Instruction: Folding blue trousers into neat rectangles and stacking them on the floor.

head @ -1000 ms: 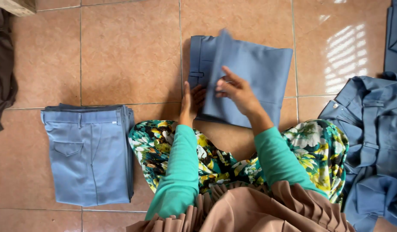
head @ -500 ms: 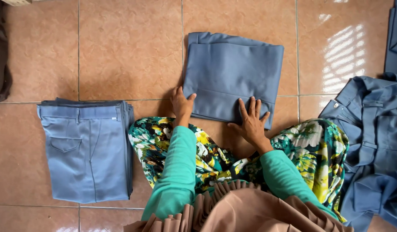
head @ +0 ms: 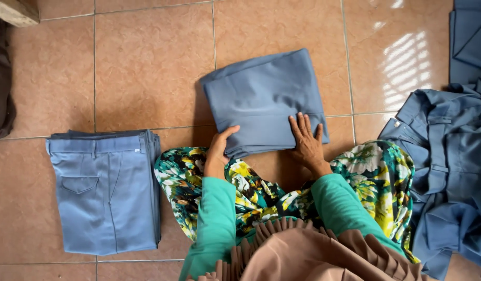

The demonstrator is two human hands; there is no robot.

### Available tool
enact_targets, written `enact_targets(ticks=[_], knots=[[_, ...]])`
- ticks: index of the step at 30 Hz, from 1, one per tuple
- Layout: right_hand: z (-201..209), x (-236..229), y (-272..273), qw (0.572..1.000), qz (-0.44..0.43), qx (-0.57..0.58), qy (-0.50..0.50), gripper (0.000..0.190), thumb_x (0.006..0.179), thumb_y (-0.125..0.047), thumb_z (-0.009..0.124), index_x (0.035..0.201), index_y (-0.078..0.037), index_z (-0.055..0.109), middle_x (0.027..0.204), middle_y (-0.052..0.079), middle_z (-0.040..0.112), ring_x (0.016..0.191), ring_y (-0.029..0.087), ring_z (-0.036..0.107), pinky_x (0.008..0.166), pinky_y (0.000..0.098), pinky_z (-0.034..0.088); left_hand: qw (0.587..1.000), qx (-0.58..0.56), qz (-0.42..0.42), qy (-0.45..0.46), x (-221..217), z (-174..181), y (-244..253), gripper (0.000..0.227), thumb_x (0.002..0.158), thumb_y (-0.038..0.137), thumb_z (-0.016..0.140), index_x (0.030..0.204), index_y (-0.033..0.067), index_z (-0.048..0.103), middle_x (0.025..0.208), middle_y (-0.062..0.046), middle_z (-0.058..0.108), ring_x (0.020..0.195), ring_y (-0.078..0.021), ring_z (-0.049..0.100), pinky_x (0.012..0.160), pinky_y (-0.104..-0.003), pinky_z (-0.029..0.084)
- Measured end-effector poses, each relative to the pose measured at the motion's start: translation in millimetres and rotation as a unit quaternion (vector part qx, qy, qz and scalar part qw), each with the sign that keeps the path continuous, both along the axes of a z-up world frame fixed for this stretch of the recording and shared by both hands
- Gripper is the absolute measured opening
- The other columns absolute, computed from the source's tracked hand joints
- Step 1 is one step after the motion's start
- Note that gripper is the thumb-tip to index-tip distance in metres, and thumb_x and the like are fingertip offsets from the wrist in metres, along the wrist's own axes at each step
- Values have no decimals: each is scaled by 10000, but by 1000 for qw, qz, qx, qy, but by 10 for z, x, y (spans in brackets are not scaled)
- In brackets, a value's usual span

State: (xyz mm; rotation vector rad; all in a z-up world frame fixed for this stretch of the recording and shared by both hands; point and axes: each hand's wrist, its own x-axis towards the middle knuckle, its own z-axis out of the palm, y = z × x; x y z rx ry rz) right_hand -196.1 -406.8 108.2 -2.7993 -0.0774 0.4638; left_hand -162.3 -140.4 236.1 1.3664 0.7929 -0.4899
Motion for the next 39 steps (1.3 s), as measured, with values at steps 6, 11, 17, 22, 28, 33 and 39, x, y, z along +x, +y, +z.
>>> enact_targets(ticks=[6, 11, 17, 22, 28, 33, 39], knots=[[-558, -62, 188, 988, 98, 40, -113, 1052, 709, -264, 590, 1675, -288, 174, 1713, 8, 249, 1566, 134, 227, 1220, 572, 206, 883, -408, 215, -84, -82, 100, -1, 443, 815, 443, 747, 952, 38, 632, 653, -92, 673, 283, -178, 451, 222, -216, 279], [-353, -100, 485, 854, -53, 498, 141, 121, 839, -154, 684, 880, -194, 791, 794, -44, 666, 815, 125, 675, 826, 395, 547, 882, -187, 321, -289, 150, 176, -372, 259, 846, 133, 821, 1065, 32, 727, 962, -136, 733, 792, -218, 702, 723, -346, 579], [-143, -126, 456, 534, -413, 673, 303, 840, 859, -147, 795, 1589, -95, 382, 1545, 220, 473, 1376, 433, 504, 1140, 626, 400, 923, -252, -133, -257, 443, -378, -705, 525, 1031, 282, 642, 1495, 85, 496, 1307, -153, 689, 1131, -241, 712, 869, -343, 630], [-946, 48, 128, 461, -460, 698, 298, 762, 903, -203, 763, 1568, -98, 405, 1490, 222, 527, 1320, 408, 565, 1125, 629, 414, 934, -78, -344, -46, -65, -669, -616, 592, 969, 567, 550, 876, 31, 784, 646, -188, 715, 459, -211, 663, 385, -259, 349], [-735, 145, 111, 401, -458, 739, 290, 670, 918, -217, 775, 1497, -66, 474, 1345, 240, 638, 1168, 406, 665, 981, 621, 541, 966, -176, -164, 92, -384, -1007, -532, 1135, 792, 788, 724, 1448, -85, 414, 1152, -362, 619, 870, -428, 743, 772, -496, 646], [-184, 154, 185, 362, -453, 773, 257, 576, 928, -164, 752, 1426, 11, 521, 1286, 254, 671, 1146, 395, 676, 950, 607, 567, 896, -409, 172, -10, -210, -1197, -632, 758, 907, 368, 837, 1491, 101, 433, 1404, -164, 581, 1259, -345, 610, 1129, -528, 462], [-546, 387, -46, 438, -448, 733, 265, 608, 861, -306, 817, 1361, -43, 592, 1236, 176, 712, 1119, 347, 712, 1017, 580, 536, 923, -195, 319, -96, -416, -846, -662, 626, 774, 43, 912, 1311, 73, 591, 1155, -122, 652, 1060, -278, 665, 943, -471, 562]])
